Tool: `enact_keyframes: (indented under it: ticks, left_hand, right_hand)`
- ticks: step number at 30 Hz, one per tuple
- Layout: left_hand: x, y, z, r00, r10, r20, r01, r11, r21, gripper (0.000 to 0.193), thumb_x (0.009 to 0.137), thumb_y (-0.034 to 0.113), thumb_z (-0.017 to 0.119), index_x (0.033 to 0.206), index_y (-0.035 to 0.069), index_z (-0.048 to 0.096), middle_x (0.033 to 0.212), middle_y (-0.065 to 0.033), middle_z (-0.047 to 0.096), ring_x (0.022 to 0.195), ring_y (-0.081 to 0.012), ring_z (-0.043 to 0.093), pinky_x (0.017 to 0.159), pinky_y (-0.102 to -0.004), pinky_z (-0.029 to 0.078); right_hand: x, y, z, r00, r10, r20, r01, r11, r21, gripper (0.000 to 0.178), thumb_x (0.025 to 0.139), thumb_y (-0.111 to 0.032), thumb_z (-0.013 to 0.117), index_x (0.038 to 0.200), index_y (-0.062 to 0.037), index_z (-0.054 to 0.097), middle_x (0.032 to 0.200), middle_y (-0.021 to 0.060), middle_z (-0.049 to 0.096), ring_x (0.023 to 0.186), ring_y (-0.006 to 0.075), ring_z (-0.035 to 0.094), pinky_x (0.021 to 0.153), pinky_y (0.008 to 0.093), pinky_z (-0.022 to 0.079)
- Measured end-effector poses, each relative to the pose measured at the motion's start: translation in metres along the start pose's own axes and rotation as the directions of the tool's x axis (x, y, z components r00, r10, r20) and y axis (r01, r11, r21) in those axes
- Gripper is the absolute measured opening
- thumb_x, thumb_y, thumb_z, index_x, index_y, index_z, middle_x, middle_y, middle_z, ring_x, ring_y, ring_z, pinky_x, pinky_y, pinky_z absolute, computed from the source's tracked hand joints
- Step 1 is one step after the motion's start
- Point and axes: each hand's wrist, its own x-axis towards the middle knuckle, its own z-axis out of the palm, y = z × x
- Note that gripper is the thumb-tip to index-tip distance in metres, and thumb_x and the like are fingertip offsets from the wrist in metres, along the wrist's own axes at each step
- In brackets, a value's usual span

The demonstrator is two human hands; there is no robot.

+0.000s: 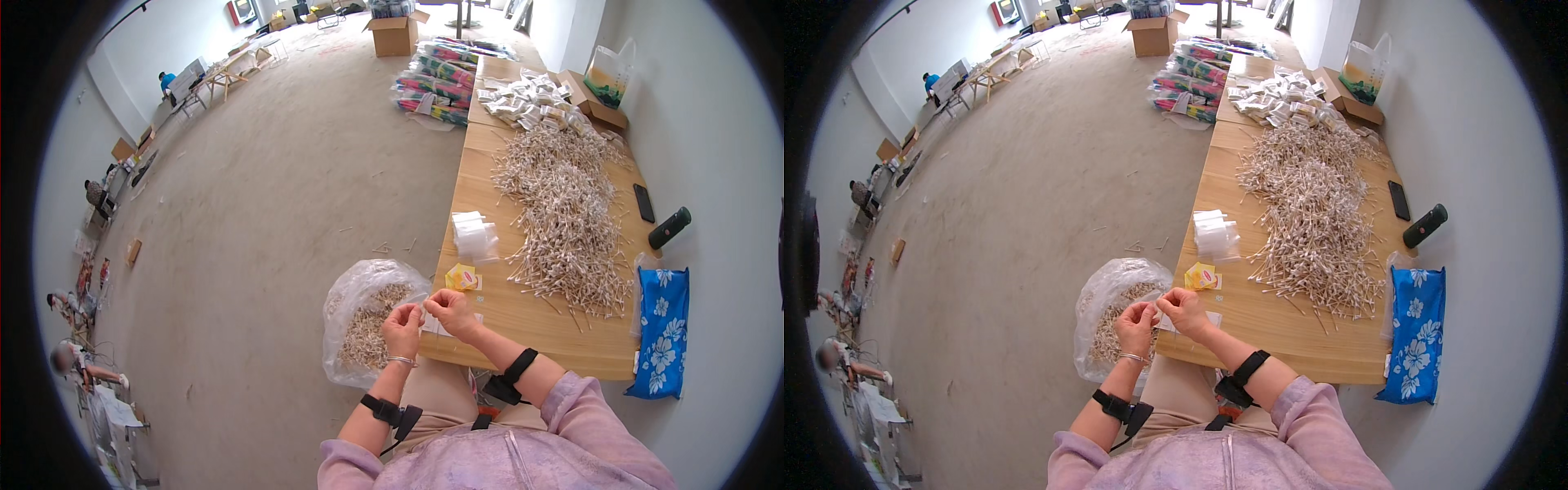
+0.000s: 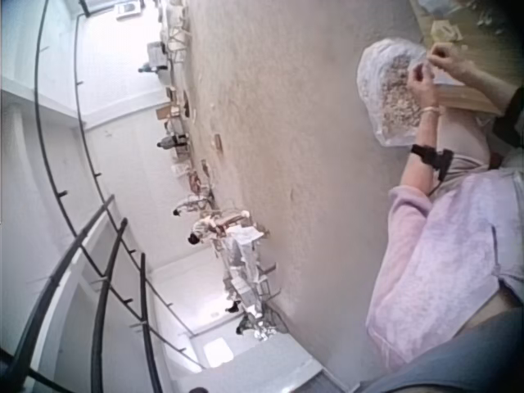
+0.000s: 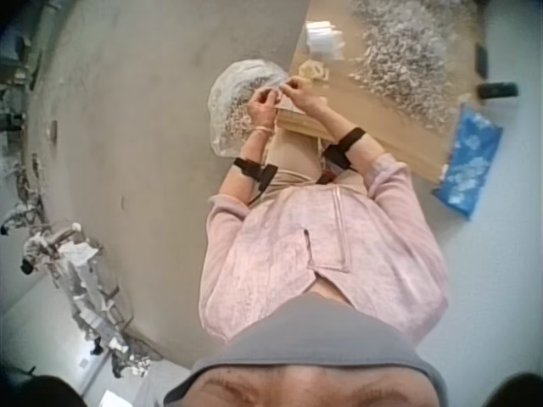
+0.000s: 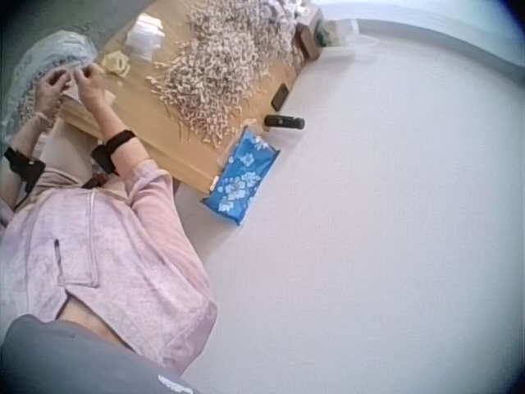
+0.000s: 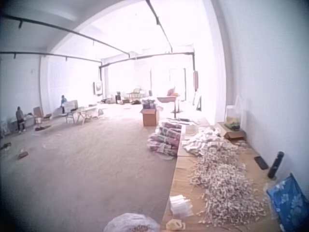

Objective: Gathering and counting cotton swabs into bundles and placing them into small plastic bags.

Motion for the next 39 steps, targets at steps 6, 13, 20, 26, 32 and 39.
enact_keyframes:
  ticks: [6, 13, 20, 26, 32, 39]
  left_hand:
    - [0.001, -0.013, 0.009, 0.990, 0.124, -0.074, -0.125, 0.992, -0.020, 0.007, 0.091, 0.009, 0.058, 0.092, 0.003, 0.055, 0.086, -0.0020, 0.061, 0.075, -0.0078, 0.058, 0.064, -0.0215, 0.051]
    - [0.006, -0.010, 0.008, 0.947, 0.314, -0.074, -0.284, 0.921, 0.268, 0.010, 0.094, 0.012, 0.054, 0.094, 0.002, 0.052, 0.085, -0.0036, 0.061, 0.076, -0.0072, 0.057, 0.067, -0.0222, 0.048]
    - [0.000, -0.001, 0.008, 0.910, 0.413, -0.043, -0.376, 0.864, 0.335, 0.012, 0.089, 0.010, 0.061, 0.094, 0.002, 0.054, 0.082, -0.0082, 0.062, 0.071, -0.0148, 0.063, 0.063, -0.0274, 0.050]
    - [0.007, -0.007, 0.003, 0.906, 0.293, -0.305, -0.265, 0.956, 0.129, 0.031, 0.085, 0.007, 0.062, 0.109, 0.000, 0.044, 0.098, -0.0135, 0.059, 0.076, -0.0150, 0.062, 0.064, -0.0251, 0.053]
    - [0.011, -0.011, 0.003, 0.952, -0.119, -0.283, 0.042, 0.964, -0.261, 0.021, 0.088, 0.003, 0.057, 0.103, 0.002, 0.043, 0.083, -0.0106, 0.061, 0.063, -0.0118, 0.060, 0.050, -0.0235, 0.052]
    - [0.012, -0.017, -0.007, 0.961, 0.084, -0.263, -0.078, 0.996, 0.033, 0.012, 0.090, 0.007, 0.055, 0.096, 0.003, 0.045, 0.073, -0.0073, 0.062, 0.055, -0.0106, 0.059, 0.045, -0.0225, 0.050]
  right_hand:
    - [-0.006, -0.001, 0.011, 0.964, -0.263, -0.045, 0.221, 0.881, -0.418, 0.016, 0.079, -0.014, 0.064, 0.073, -0.0003, 0.058, 0.065, 0.0105, 0.059, 0.059, 0.0173, 0.057, 0.053, 0.0316, 0.045]
    - [-0.010, -0.002, 0.021, 0.959, -0.263, -0.109, 0.147, 0.786, -0.601, 0.020, 0.075, -0.016, 0.067, 0.070, -0.0008, 0.055, 0.069, 0.0139, 0.058, 0.063, 0.0247, 0.060, 0.056, 0.0356, 0.047]
    - [-0.001, -0.006, 0.017, 0.951, -0.289, -0.114, 0.199, 0.848, -0.491, 0.016, 0.077, -0.016, 0.065, 0.078, -0.0028, 0.056, 0.080, 0.0134, 0.059, 0.073, 0.0308, 0.060, 0.064, 0.0408, 0.048]
    - [-0.007, -0.006, 0.023, 0.869, -0.491, 0.065, 0.473, 0.782, -0.406, 0.008, 0.078, -0.009, 0.063, 0.079, -0.0052, 0.056, 0.077, 0.0107, 0.056, 0.070, 0.0299, 0.059, 0.061, 0.0379, 0.048]
    - [-0.002, 0.003, 0.017, 0.731, -0.663, 0.158, 0.622, 0.554, -0.553, 0.010, 0.075, -0.008, 0.065, 0.078, -0.0077, 0.056, 0.078, 0.0071, 0.055, 0.071, 0.0264, 0.059, 0.059, 0.0362, 0.048]
    - [0.001, 0.002, 0.023, 0.692, -0.681, 0.239, 0.683, 0.511, -0.521, 0.006, 0.078, -0.007, 0.064, 0.080, -0.0069, 0.058, 0.078, 0.0085, 0.056, 0.069, 0.0272, 0.060, 0.058, 0.0351, 0.048]
